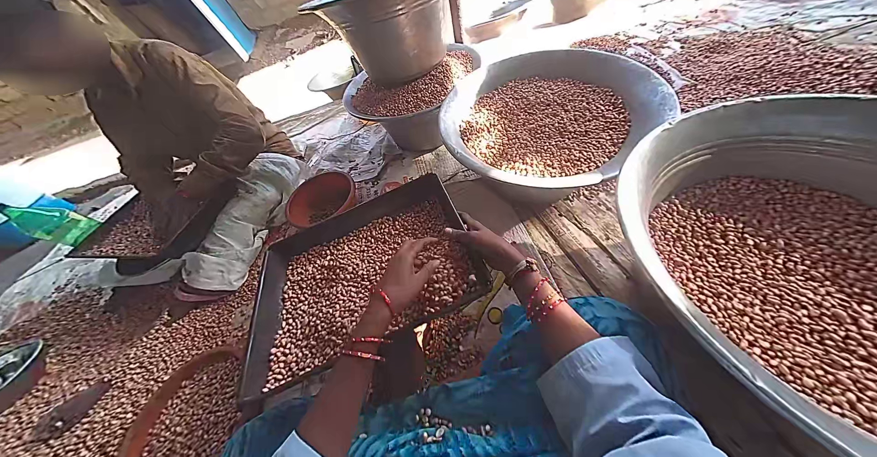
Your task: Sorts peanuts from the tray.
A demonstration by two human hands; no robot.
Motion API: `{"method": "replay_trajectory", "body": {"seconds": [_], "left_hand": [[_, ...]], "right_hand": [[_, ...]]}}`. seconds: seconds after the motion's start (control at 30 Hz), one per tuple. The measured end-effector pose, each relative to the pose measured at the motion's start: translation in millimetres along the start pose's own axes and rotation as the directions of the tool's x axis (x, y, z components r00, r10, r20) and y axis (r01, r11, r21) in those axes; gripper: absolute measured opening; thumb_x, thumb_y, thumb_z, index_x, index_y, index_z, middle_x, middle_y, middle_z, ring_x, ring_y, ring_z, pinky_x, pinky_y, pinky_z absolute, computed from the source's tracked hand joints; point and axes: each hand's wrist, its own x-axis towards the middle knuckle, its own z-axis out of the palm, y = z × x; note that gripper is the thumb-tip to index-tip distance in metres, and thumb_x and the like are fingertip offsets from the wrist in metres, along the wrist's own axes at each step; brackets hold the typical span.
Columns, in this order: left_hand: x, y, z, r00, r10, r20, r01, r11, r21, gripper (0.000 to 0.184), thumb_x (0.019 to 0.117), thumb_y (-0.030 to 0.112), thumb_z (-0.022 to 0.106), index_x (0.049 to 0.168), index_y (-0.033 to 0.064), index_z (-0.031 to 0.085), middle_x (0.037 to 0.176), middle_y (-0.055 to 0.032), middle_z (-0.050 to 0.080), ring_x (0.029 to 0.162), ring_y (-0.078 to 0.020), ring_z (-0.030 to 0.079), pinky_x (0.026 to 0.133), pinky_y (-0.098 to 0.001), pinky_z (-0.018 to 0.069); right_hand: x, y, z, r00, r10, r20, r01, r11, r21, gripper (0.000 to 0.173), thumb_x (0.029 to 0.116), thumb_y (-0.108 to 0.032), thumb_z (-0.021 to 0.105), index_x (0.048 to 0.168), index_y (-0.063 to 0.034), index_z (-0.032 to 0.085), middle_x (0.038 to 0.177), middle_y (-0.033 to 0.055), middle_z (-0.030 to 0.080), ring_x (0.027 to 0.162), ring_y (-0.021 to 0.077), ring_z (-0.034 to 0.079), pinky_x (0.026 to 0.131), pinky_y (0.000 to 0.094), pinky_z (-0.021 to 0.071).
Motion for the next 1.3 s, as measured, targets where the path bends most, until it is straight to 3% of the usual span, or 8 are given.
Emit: {"method": "replay_trajectory", "body": {"seconds": [0.17, 0.53, 0.73, 0.83, 0.93, 1.03, 1.2, 1.3], "left_hand": [[32, -39, -53, 0.922, -0.107, -0.371, 0.214, 0.941, 0.261, 0.024, 0.1008, 0.004, 0.06, 0.12, 0.004, 0.073, 0.124, -0.0228, 0.067, 0.114, -0.0367, 0.066, 0.101, -0.053, 0.0494], [63, -81, -52, 0.925, -0.318, -0.208, 0.378, 0.835, 0.4, 0.026, 0.1004, 0.018, 0.066, 0.123, 0.0067, 0.073, 0.132, -0.0225, 0.063, 0.129, -0.0395, 0.057, 0.11, -0.0569, 0.0432], [49, -86, -52, 0.946, -0.236, -0.224, 0.232, 0.972, -0.047, 0.026, 0.1021, 0.003, 0.049, 0.125, -0.0025, 0.06, 0.093, -0.0137, 0.064, 0.069, -0.0161, 0.058, 0.067, -0.0339, 0.05], [37, -54, -36, 0.982, -0.172, -0.071, 0.181, 0.971, 0.157, 0.022, 0.1014, 0.011, 0.062, 0.12, 0.0005, 0.069, 0.088, -0.0136, 0.063, 0.076, -0.023, 0.055, 0.077, -0.0421, 0.0461], [37, -40, -18, 0.982, -0.189, -0.005, 0.178, 0.918, 0.353, 0.026, 0.1025, 0.013, 0.061, 0.124, 0.0031, 0.072, 0.123, -0.0229, 0.069, 0.116, -0.038, 0.065, 0.106, -0.0525, 0.0464], [41, -41, -13, 0.978, -0.21, 0.013, 0.189, 0.902, 0.388, 0.028, 0.1023, 0.014, 0.062, 0.126, 0.0042, 0.071, 0.13, -0.0223, 0.067, 0.124, -0.0388, 0.063, 0.109, -0.0541, 0.0453], [42, -69, -27, 0.971, -0.164, -0.174, 0.103, 0.944, -0.313, 0.018, 0.0969, -0.003, 0.047, 0.111, -0.0044, 0.058, 0.078, -0.0027, 0.057, 0.061, -0.0061, 0.055, 0.061, -0.0216, 0.0486], [47, -69, -27, 0.975, -0.159, -0.155, 0.056, 0.851, -0.522, 0.025, 0.0951, -0.005, 0.038, 0.108, -0.0047, 0.059, 0.077, 0.0015, 0.055, 0.057, -0.0017, 0.05, 0.055, -0.0168, 0.0445]], "right_hand": [[3, 7, -3, 1.0, -0.026, 0.012, 0.024, 0.992, 0.121, 0.062, 0.1056, -0.027, 0.055, 0.159, -0.0123, 0.027, 0.134, 0.0144, 0.057, 0.102, 0.0135, 0.065, 0.085, 0.0305, 0.0555], [16, 20, -9, 0.994, -0.076, 0.077, 0.063, 0.984, 0.164, 0.07, 0.1006, -0.031, 0.057, 0.16, -0.0123, 0.024, 0.131, 0.0123, 0.059, 0.1, 0.0117, 0.066, 0.083, 0.0289, 0.0568], [17, 20, -11, 0.993, -0.085, 0.086, 0.071, 0.987, 0.147, 0.068, 0.1006, -0.03, 0.057, 0.158, -0.0121, 0.025, 0.129, 0.0114, 0.059, 0.099, 0.0113, 0.066, 0.082, 0.0295, 0.0568], [18, 20, -10, 0.993, -0.078, 0.088, 0.066, 0.989, 0.135, 0.071, 0.0997, -0.032, 0.057, 0.159, -0.0123, 0.024, 0.133, 0.0121, 0.057, 0.102, 0.0118, 0.065, 0.083, 0.0298, 0.0567], [18, 21, -10, 0.995, -0.069, 0.077, 0.06, 0.991, 0.117, 0.074, 0.0978, -0.035, 0.058, 0.159, -0.0135, 0.024, 0.133, 0.0118, 0.057, 0.103, 0.012, 0.064, 0.083, 0.0299, 0.0562], [16, 22, -9, 0.995, -0.079, 0.064, 0.071, 0.991, 0.116, 0.072, 0.0984, -0.035, 0.058, 0.159, -0.0133, 0.026, 0.136, 0.0127, 0.056, 0.105, 0.0122, 0.064, 0.085, 0.0296, 0.0554], [13, 18, -7, 0.994, -0.087, 0.061, 0.079, 0.988, 0.129, 0.068, 0.1013, -0.031, 0.055, 0.159, -0.0109, 0.026, 0.134, 0.0122, 0.056, 0.103, 0.0107, 0.064, 0.085, 0.0282, 0.0557], [13, 19, -7, 0.994, -0.093, 0.057, 0.085, 0.989, 0.124, 0.067, 0.1019, -0.031, 0.054, 0.159, -0.0104, 0.026, 0.138, 0.0128, 0.055, 0.106, 0.0105, 0.063, 0.088, 0.0281, 0.0547]]}}
